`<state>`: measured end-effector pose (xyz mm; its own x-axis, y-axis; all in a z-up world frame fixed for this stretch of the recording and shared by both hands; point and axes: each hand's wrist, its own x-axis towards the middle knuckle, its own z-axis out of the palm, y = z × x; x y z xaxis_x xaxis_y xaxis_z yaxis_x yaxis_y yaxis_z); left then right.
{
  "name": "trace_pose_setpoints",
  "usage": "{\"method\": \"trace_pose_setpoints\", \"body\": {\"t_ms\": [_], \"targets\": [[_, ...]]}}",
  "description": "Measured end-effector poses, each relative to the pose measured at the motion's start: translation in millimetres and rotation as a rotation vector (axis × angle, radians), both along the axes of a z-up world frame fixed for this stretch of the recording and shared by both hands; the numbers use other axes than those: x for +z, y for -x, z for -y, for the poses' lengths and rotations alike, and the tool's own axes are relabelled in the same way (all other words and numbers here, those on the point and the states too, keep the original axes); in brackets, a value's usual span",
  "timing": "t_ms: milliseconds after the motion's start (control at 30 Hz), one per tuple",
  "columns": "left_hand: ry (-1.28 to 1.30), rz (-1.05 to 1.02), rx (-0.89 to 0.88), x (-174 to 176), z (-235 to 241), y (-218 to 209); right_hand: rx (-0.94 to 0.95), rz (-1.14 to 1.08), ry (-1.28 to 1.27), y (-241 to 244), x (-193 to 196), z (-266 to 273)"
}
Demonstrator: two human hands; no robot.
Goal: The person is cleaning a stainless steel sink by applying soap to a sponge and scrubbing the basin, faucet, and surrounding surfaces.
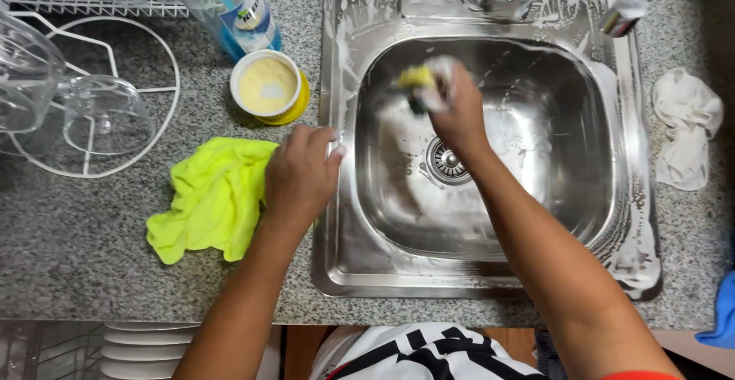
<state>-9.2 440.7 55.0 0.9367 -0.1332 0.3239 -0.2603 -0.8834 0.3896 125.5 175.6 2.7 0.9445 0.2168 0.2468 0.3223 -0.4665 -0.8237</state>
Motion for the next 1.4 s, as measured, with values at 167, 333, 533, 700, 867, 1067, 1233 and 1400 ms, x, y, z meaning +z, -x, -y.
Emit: {"method": "trace_pose_setpoints", "body": {"t_ms": [167,333,533,700,867,1067,1233,1400], "targets": [[-0.037,-0.403,0.199,-2.3,-28.9,0.2,-0.094,0.678,0.382,-81.5,-14.4,-74.6],[0.142,-0.379,0.161,-8.2,-29.4,-15.5,0.16,0.512,0.478,9.9,-75.9,-100.0],[0.181,-0.294,0.081,-30.1,-18.4,-38.2,0.382,0.296,0.451,114.1,-25.3,-93.7],[0.244,-0.332,0.095,-27.9,-18.0,-38.5,0.096,0.469,0.548,-48.2,-89.2,-105.6],[0.363,-0.424,0.113,-23.4,-23.1,-35.4,-0.009,0.153,0.625,-124.4,-24.3,-144.7],[0.425,-0.458,0.104,-29.6,-30.4,-38.8,0.214,0.091,0.377,42.8,-19.8,-117.7],[0.355,-0.534,0.117,-0.3,-19.9,-44.1,0.265,-0.573,0.169,171.0,40.8,-101.4],[0.148,-0.452,0.085,-6.9,-3.5,-49.9,0.238,-0.59,0.159,141.1,20.8,-110.1]]}}
